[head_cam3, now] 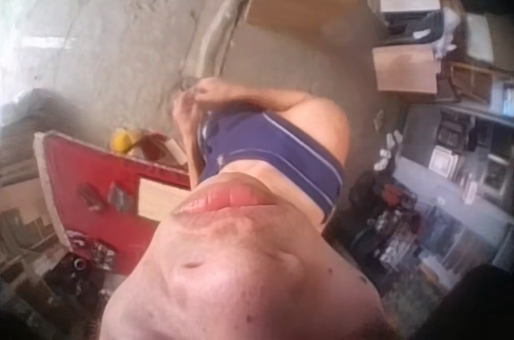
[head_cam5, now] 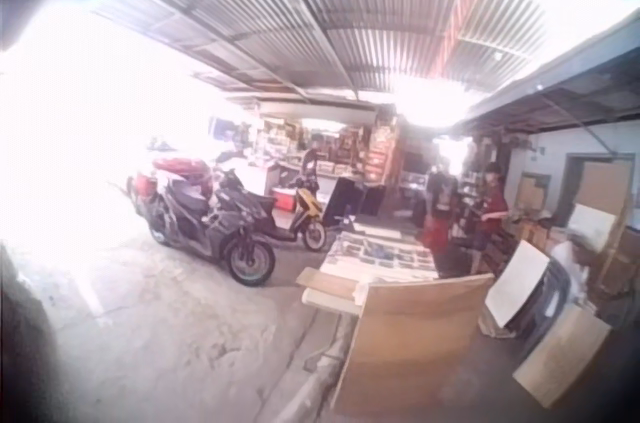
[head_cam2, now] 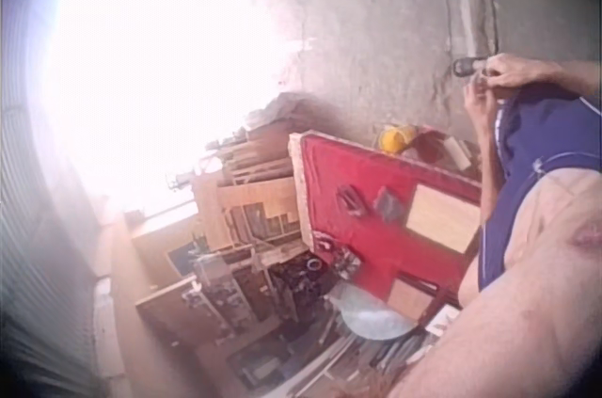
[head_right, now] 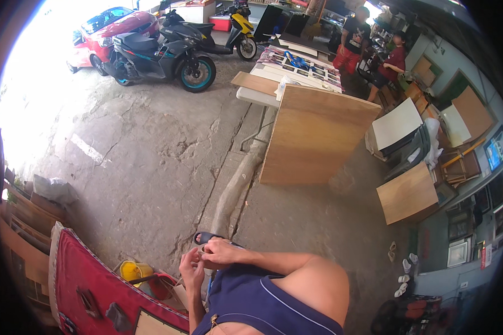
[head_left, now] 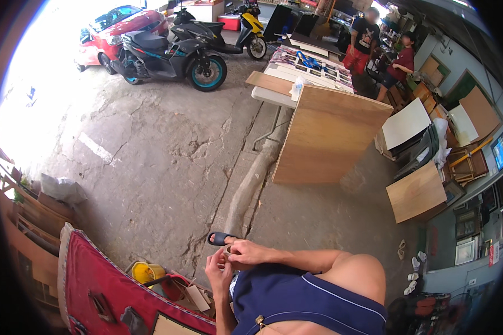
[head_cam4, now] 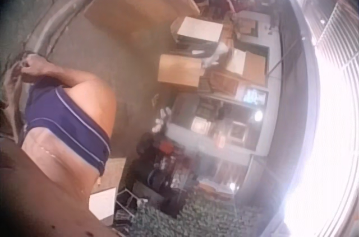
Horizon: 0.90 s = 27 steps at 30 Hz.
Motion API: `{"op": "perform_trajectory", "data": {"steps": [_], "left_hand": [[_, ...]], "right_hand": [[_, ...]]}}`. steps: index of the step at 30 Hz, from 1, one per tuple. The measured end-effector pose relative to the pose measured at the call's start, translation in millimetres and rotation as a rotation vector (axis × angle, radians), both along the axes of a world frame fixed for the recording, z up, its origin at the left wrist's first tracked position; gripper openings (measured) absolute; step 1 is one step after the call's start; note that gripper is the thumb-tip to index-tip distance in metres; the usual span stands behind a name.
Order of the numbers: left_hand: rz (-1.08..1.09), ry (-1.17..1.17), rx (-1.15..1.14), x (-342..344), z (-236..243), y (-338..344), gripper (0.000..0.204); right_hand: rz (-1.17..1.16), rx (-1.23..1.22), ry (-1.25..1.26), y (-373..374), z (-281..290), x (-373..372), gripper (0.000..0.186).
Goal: The person assembles a picture frame by securing a floral artwork into a black frame using a staple gun. They then apply masking tape to the back of the frame to cover the staples and secure the backing board.
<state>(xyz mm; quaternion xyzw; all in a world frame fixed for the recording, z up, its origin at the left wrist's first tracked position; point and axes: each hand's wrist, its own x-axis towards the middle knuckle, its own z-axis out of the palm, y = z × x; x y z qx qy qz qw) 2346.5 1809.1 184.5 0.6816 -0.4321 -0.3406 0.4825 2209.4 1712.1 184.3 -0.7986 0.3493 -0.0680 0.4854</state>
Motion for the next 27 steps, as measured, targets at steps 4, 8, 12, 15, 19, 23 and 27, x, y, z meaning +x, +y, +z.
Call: {"op": "perform_trajectory", "data": {"steps": [4, 8, 12, 15, 19, 23, 27], "left_hand": [[0.053, -0.031, -0.031, -2.2, -7.6, 21.7, 0.032], [0.183, 0.071, -0.107, 3.2, -6.6, 33.8, 0.038], [0.279, -0.098, -0.137, 25.0, 1.3, 36.0, 0.039], [0.305, -0.259, -0.207, 39.4, 21.1, 24.1, 0.038], [0.439, -0.273, -0.245, 67.8, 65.0, -0.2, 0.036], [0.588, -0.394, -0.261, 89.7, 96.5, -3.8, 0.032], [0.749, -0.422, -0.245, 105.6, 128.1, -24.8, 0.030]], "right_hand": [[0.073, -0.044, -0.059, 8.7, -8.1, 5.4, 0.033], [0.150, -0.115, -0.083, 4.6, 10.6, 19.2, 0.034], [0.269, -0.092, -0.175, -11.8, 31.5, 48.3, 0.036], [0.294, 0.003, -0.258, -30.4, 41.8, 71.4, 0.033], [0.335, 0.038, -0.267, -58.9, 83.8, 109.7, 0.025], [0.441, 0.051, -0.385, -71.2, 97.8, 152.1, 0.020], [0.546, 0.060, -0.480, -98.2, 112.7, 192.1, 0.020]]}}
